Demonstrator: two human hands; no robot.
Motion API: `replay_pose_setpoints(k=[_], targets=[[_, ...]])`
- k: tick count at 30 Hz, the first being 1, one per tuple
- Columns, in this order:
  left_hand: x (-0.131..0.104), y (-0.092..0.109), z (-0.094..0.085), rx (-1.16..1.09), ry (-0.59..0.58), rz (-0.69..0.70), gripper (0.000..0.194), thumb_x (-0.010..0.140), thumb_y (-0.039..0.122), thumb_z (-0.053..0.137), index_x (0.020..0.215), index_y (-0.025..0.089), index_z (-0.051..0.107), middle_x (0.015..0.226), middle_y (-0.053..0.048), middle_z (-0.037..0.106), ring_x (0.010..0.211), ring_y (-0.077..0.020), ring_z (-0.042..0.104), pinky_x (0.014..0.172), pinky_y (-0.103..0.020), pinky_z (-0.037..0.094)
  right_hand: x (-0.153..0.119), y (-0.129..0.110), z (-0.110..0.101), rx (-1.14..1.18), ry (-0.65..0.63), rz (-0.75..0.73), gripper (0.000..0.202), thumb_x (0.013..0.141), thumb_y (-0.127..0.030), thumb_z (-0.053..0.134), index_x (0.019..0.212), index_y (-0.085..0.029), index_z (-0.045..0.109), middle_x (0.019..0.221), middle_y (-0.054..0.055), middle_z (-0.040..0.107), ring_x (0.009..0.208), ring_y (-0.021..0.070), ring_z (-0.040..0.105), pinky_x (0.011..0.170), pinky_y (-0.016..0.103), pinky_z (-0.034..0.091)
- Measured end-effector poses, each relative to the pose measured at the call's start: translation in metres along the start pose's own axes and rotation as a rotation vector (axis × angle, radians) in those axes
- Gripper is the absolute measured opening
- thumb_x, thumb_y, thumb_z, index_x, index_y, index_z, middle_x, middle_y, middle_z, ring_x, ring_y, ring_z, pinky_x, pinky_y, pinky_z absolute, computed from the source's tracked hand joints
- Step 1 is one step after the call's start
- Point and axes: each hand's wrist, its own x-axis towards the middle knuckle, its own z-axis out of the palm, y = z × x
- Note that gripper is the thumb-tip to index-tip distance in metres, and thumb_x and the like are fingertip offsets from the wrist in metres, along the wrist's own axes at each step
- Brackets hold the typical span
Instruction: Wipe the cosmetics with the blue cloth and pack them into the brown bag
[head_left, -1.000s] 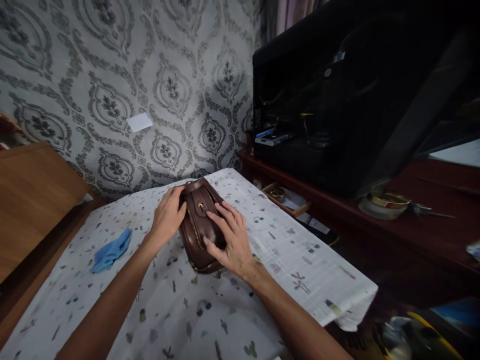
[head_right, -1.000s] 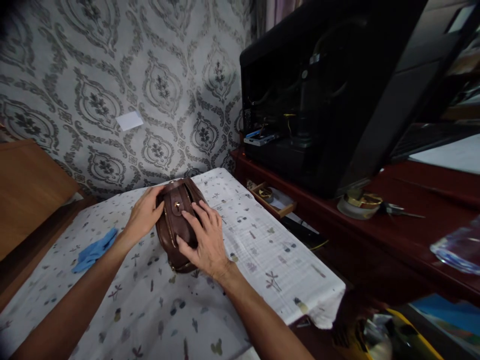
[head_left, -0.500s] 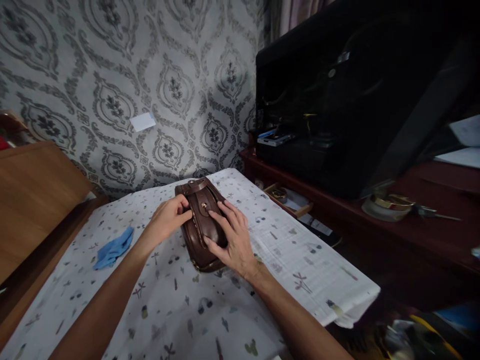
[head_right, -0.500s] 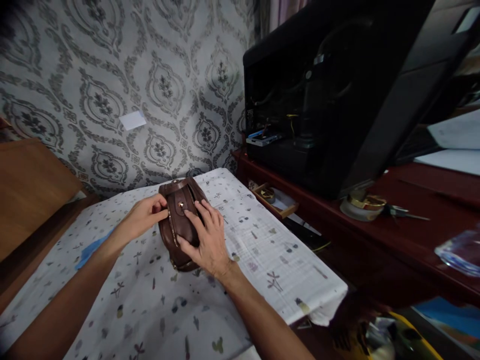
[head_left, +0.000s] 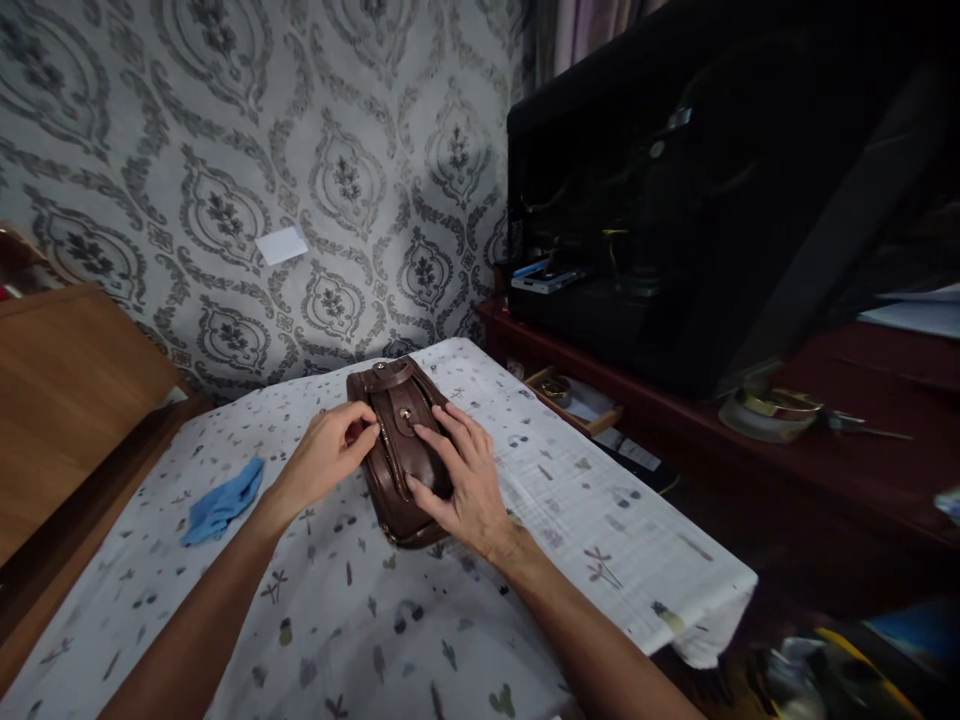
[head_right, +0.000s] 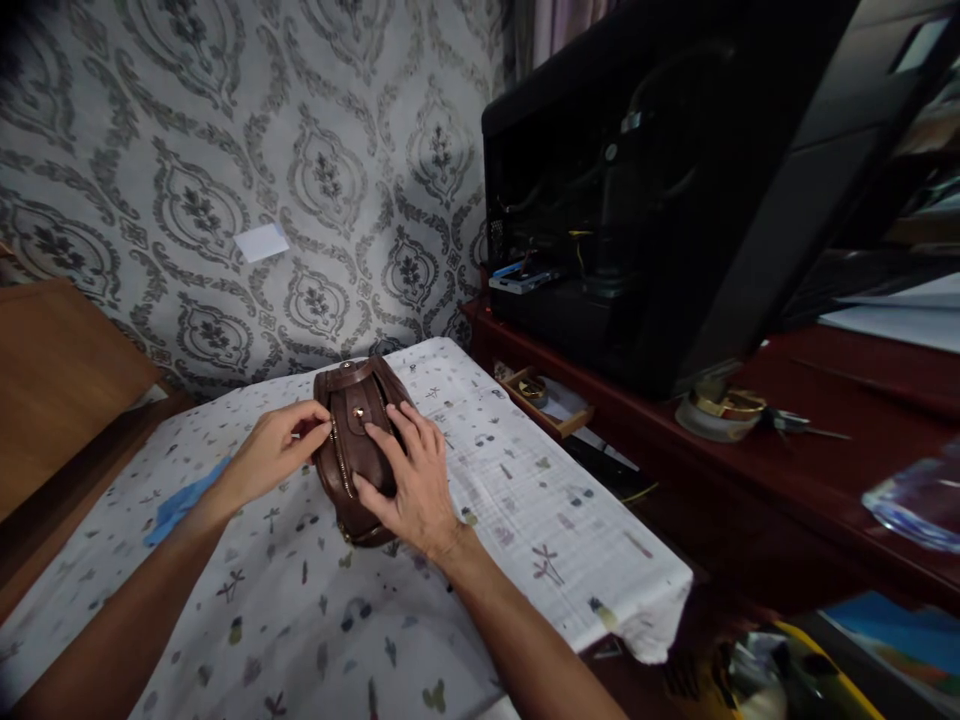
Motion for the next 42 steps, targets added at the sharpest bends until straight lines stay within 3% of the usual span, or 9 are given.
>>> replay_pose_setpoints(k=[6, 10, 14, 17, 21, 32, 38, 40, 42], targets=[[0.001, -0.012, -0.004, -0.244, 0.045, -0.059, 0.029, 0.09, 0.045, 0.054, 0.11, 0.024, 0.052, 0.077, 0.002, 0.056, 0.066, -0.0159, 0.058, 0.06, -0.027, 0.048, -0.001, 0.002, 0.001, 0.006, 0.011, -0.006, 0.047, 0.093, -0.042, 0.057, 0.135, -0.021, 0.057, 0.145, 0.016, 0.053, 0.141, 0.0351, 0.041, 0.11, 0.057, 0.04], [0.022, -0.015, 0.0, -0.023, 0.226, -0.055, 0.031, 0.083, 0.045, 0.062, 0.105, 0.024, 0.056, 0.086, 0.0, 0.059, 0.079, -0.018, 0.059, 0.069, -0.029, 0.046, -0.002, 0.003, 0.0, 0.021, 0.023, -0.013, 0.046, 0.093, -0.041, 0.058, 0.136, -0.023, 0.054, 0.147, 0.015, 0.049, 0.142, 0.0355, 0.04, 0.111, 0.059, 0.04], [0.045, -0.01, 0.009, 0.149, 0.278, -0.124, 0.036, 0.076, 0.04, 0.07, 0.106, 0.023, 0.059, 0.102, -0.004, 0.061, 0.094, -0.0244, 0.06, 0.079, -0.034, 0.047, -0.004, 0.003, 0.001, 0.021, 0.029, -0.028, 0.046, 0.095, -0.039, 0.057, 0.139, -0.026, 0.05, 0.149, 0.015, 0.044, 0.142, 0.0377, 0.039, 0.11, 0.064, 0.039], [0.055, -0.008, 0.014, 0.226, 0.319, -0.121, 0.018, 0.081, 0.031, 0.065, 0.095, 0.021, 0.063, 0.101, -0.008, 0.063, 0.1, -0.0281, 0.06, 0.083, -0.036, 0.046, -0.004, 0.002, 0.002, 0.025, 0.009, -0.041, 0.046, 0.095, -0.038, 0.056, 0.139, -0.026, 0.05, 0.149, 0.016, 0.044, 0.142, 0.0379, 0.039, 0.11, 0.065, 0.039], [0.061, -0.016, 0.016, 0.147, 0.381, -0.11, 0.013, 0.089, 0.025, 0.053, 0.084, 0.02, 0.064, 0.09, -0.008, 0.066, 0.093, -0.0266, 0.061, 0.083, -0.035, 0.043, -0.005, 0.0, 0.004, 0.035, 0.007, -0.039, 0.045, 0.096, -0.039, 0.056, 0.139, -0.026, 0.051, 0.149, 0.016, 0.044, 0.142, 0.0383, 0.039, 0.11, 0.067, 0.037], [0.059, -0.033, 0.011, -0.089, 0.403, -0.1, 0.024, 0.084, 0.029, 0.056, 0.063, 0.017, 0.057, 0.059, 0.003, 0.052, 0.065, -0.0151, 0.051, 0.06, -0.025, 0.034, -0.007, 0.002, 0.006, 0.005, 0.003, -0.065, 0.049, 0.095, -0.043, 0.058, 0.139, -0.025, 0.05, 0.149, 0.017, 0.044, 0.14, 0.0388, 0.04, 0.107, 0.067, 0.038], [0.048, -0.021, 0.005, -0.037, 0.321, -0.074, 0.019, 0.084, 0.03, 0.056, 0.073, 0.018, 0.065, 0.062, 0.002, 0.057, 0.066, -0.0168, 0.055, 0.063, -0.026, 0.038, -0.007, 0.005, 0.008, -0.036, 0.013, -0.066, 0.052, 0.094, -0.049, 0.058, 0.139, -0.024, 0.05, 0.148, 0.017, 0.045, 0.14, 0.0376, 0.041, 0.108, 0.064, 0.039], [0.05, -0.013, 0.002, 0.011, 0.304, -0.071, 0.016, 0.082, 0.028, 0.06, 0.09, 0.019, 0.07, 0.074, 0.0, 0.066, 0.076, -0.0204, 0.061, 0.07, -0.028, 0.042, -0.007, 0.006, 0.009, -0.031, 0.01, -0.068, 0.052, 0.094, -0.048, 0.059, 0.139, -0.023, 0.051, 0.148, 0.017, 0.045, 0.14, 0.0375, 0.041, 0.108, 0.063, 0.039], [0.057, -0.005, 0.001, 0.083, 0.278, -0.055, 0.034, 0.079, 0.027, 0.065, 0.113, 0.022, 0.068, 0.1, -0.004, 0.072, 0.096, -0.0254, 0.064, 0.08, -0.031, 0.045, -0.008, 0.007, 0.009, -0.028, 0.007, -0.077, 0.052, 0.093, -0.047, 0.059, 0.139, -0.023, 0.051, 0.148, 0.017, 0.045, 0.139, 0.0375, 0.041, 0.107, 0.064, 0.039]])
